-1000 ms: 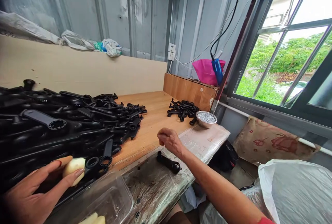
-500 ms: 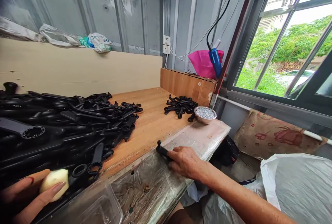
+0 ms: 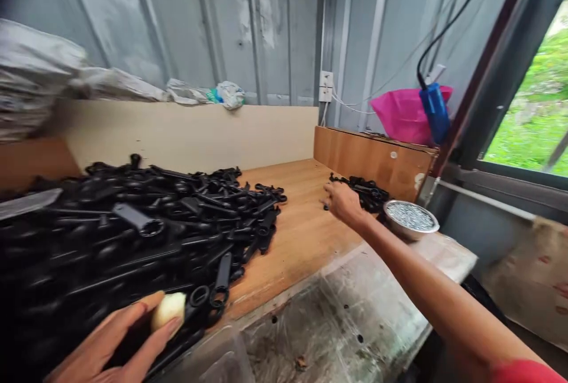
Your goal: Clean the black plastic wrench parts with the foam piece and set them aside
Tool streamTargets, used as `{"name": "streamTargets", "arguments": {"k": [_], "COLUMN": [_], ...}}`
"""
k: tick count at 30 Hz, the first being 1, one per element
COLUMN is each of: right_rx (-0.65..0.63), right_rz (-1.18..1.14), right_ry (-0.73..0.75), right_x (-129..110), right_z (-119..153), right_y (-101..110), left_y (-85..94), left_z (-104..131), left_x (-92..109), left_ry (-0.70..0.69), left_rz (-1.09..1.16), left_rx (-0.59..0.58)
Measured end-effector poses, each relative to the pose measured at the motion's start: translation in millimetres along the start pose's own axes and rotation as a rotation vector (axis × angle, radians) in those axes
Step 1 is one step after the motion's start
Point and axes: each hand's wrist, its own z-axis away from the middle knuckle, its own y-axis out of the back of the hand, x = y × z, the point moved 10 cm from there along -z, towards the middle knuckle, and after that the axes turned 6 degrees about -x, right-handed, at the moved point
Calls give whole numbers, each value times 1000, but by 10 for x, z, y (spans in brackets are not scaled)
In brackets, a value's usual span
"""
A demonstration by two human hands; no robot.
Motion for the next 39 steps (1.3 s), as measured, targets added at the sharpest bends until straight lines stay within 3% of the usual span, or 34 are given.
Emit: {"name": "streamTargets", "arguments": {"k": [2, 5, 7, 15, 20, 25, 30, 36, 39], "right_rx": [-74, -193, -236, -289, -324, -326, -296, -501, -536], "right_rz": [-48, -90, -98, -69, -95, -184, -323, -1021, -980], "right_ry": [133, 298, 352, 429, 357, 296, 179, -151, -250], "right_x": [-417, -1023, -1327, -2178, -2376, -2203, -1549, -644, -394], "right_z": [143, 396, 499, 789, 901, 851, 876, 1417, 1672], "right_y": [-231, -580, -705, -605, -683, -687, -512, -684, -794], "left_y": [93, 66, 77, 198, 193, 209, 239, 193, 139], "left_z": [-108, -166, -157, -126, -110, -95, -123, -120, -116], "left_x": [160, 315, 352, 297, 303, 327, 387, 373, 350], "left_ry": [-25, -68, -93, -91, -73, -100, -158, -182, -182], "left_rz": [-28, -18, -9, -42, -44, -57, -91, -88, -87], "left_rx": [22, 15, 45, 158, 161, 188, 223, 211, 175]}}
